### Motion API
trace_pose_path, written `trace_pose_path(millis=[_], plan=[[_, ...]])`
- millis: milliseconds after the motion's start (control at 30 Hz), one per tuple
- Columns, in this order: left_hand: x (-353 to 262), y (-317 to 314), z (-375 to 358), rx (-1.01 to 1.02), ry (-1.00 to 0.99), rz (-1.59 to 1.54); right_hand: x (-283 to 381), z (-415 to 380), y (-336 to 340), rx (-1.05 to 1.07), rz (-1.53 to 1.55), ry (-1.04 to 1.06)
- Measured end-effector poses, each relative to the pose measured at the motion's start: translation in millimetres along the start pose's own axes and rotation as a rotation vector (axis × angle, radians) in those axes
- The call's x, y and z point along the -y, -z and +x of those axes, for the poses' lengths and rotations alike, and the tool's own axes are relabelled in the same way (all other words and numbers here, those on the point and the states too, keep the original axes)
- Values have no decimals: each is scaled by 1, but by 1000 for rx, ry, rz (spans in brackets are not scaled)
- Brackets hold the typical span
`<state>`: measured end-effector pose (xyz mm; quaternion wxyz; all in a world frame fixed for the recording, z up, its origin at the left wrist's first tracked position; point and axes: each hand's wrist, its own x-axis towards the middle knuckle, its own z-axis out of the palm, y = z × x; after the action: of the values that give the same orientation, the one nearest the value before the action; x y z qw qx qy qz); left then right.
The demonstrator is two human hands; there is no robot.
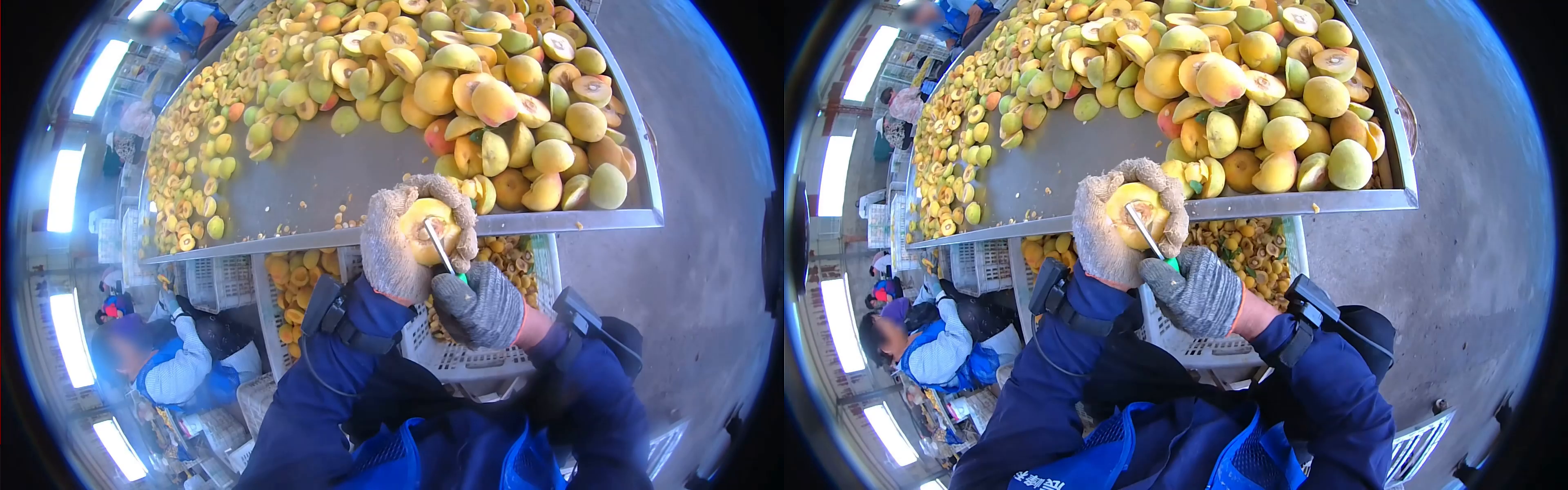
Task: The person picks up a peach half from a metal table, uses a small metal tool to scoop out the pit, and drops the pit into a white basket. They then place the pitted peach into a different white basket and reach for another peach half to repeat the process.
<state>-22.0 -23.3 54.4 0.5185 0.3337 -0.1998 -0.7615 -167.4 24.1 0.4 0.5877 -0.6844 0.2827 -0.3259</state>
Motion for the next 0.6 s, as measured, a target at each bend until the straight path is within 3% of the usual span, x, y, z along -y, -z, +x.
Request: trace_pose_path(millis=[33,67,100,167,200,233,300,333,500,600], plan=[[0,2,1,-4,-2,58,-1,0,-3,-114,-359,255],[0,3,2,-80,14,119,-1,5,-1,-6,-229,78],[1,2,3,-78,16,120,-5,5,0,-8,-229,77],[3,2,3,-144,-55,255,-10,6,2,-29,-531,182],[4,1,4,-147,-57,253,-9,6,1,-27,-369,50],[6,0,6,-164,-92,230,-2,8,-1,-27,-370,51],[8,0,8,-188,-133,207,9,11,-6,-368,-126,-155],[10,1,9,-203,-161,212,11,11,-5,-335,-128,-212],[9,11,9,-110,-94,117,-4,6,-12,-212,-321,-8],[6,6,10,-237,-5,77,2,6,-13,-182,-335,-1]])
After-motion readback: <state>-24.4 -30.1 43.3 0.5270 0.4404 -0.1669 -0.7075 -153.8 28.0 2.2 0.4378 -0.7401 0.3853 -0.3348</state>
